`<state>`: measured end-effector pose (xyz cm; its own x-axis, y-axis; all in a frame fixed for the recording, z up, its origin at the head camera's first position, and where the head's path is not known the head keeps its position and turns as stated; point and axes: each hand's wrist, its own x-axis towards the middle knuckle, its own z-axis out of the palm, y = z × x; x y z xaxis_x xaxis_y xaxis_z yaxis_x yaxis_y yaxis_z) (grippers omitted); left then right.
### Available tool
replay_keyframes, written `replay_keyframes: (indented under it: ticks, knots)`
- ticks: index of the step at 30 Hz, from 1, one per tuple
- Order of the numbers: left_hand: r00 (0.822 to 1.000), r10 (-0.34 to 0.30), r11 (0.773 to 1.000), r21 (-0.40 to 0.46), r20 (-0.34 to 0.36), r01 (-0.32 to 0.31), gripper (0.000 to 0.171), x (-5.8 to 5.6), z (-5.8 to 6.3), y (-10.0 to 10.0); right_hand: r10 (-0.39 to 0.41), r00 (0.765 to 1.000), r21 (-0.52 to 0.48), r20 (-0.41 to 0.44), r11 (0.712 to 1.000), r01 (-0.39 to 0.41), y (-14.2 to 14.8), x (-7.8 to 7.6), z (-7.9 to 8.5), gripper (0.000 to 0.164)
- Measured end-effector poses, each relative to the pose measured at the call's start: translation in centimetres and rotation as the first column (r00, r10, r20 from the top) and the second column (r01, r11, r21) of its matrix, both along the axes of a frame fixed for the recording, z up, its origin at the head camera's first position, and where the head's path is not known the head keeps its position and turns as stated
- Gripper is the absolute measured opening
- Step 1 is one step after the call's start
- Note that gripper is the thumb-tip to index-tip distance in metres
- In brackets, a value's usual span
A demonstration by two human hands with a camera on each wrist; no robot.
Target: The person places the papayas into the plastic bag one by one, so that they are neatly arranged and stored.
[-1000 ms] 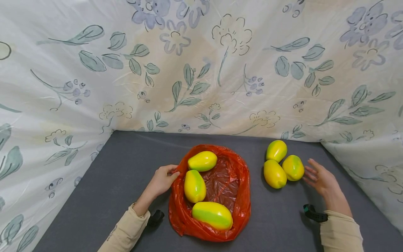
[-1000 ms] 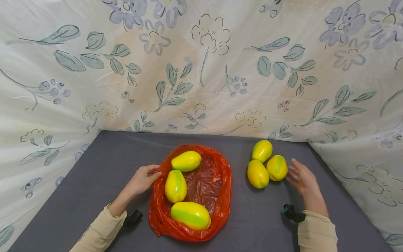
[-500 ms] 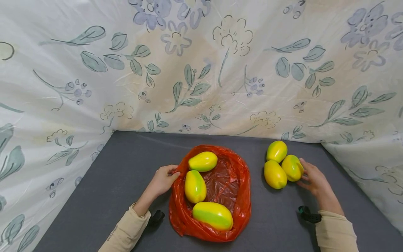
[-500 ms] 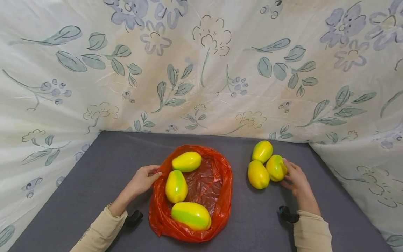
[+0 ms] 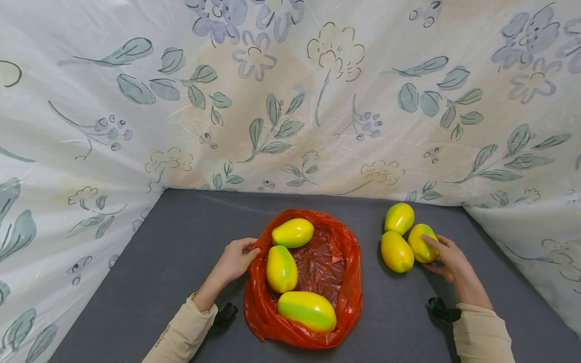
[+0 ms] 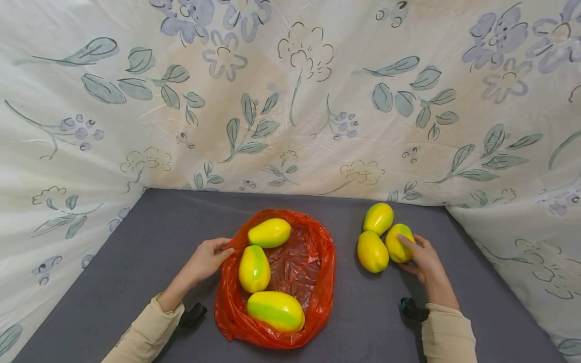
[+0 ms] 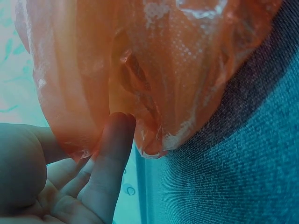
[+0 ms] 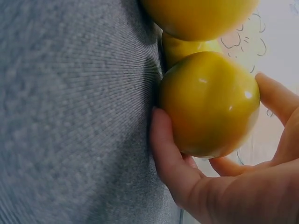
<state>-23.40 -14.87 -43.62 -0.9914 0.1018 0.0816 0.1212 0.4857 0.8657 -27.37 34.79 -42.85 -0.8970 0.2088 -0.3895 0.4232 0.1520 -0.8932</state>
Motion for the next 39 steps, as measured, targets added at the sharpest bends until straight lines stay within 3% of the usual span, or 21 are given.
replay_keyframes:
  ticks: [9,16,24,39]
  knots:
    - [1.000,-0.002,1.000,0.016,0.004,0.002,0.023,0.0,0.0,0.0,-0.015,1.000,-0.038,-0.006,0.999,0.015,0.1,0.1,0.2,0.104]
    - [1.000,0.000,1.000,0.006,-0.006,0.000,0.022,0.1,0.1,0.0,-0.115,0.993,-0.129,-0.020,0.985,0.112,0.3,0.1,0.6,0.106]
    - [1.000,0.002,1.000,0.001,-0.002,-0.002,0.023,0.1,0.0,0.1,-0.155,0.986,-0.189,-0.067,0.972,0.140,-0.1,0.3,1.8,0.107]
    - [1.000,0.001,1.000,0.008,-0.005,-0.001,0.022,0.1,0.0,0.0,-0.135,0.968,-0.253,-0.212,0.964,0.079,0.7,-0.4,1.0,0.089]
